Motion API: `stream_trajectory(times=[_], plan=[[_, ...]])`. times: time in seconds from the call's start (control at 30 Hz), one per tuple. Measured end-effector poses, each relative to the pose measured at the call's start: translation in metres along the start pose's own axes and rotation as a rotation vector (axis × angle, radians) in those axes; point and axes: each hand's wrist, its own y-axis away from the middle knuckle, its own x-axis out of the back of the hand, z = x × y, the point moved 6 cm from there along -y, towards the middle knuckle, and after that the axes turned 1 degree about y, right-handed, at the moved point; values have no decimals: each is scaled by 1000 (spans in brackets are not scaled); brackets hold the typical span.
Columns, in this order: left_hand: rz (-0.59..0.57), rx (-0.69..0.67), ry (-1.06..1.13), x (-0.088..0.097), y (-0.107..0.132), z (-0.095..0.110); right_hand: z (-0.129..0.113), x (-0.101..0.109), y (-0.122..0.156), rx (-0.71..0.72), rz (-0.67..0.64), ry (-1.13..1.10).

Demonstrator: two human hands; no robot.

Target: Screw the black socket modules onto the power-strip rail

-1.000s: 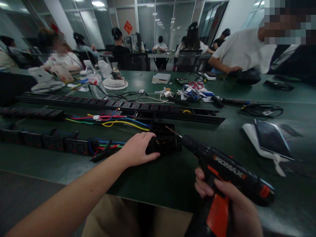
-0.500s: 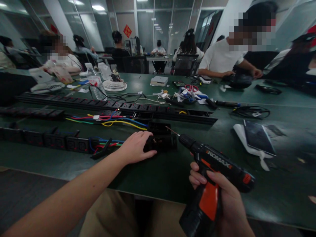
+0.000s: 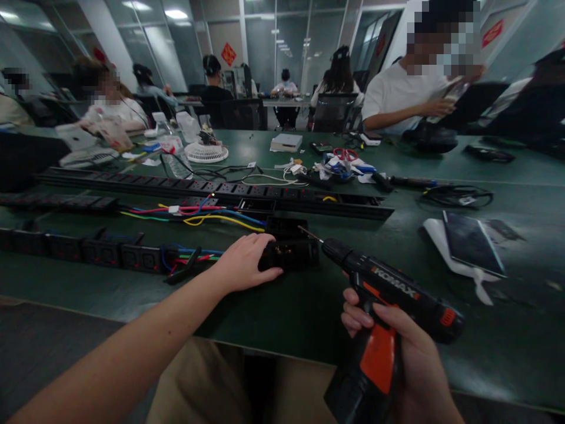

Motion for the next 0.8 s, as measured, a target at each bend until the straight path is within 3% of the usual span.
stream_trajectory(times=[0.1, 0.33, 0.6, 0.8], plan=[[1, 1, 0, 0, 0, 0, 3, 2, 0, -61, 55, -34], [6, 0, 2, 1, 0, 0, 2, 9, 3, -43, 121, -109], [-21, 21, 24, 1, 0, -1, 0, -5, 6, -37, 141, -105], [-29, 37, 14, 0, -1, -2, 1, -3, 5, -75, 157, -98]])
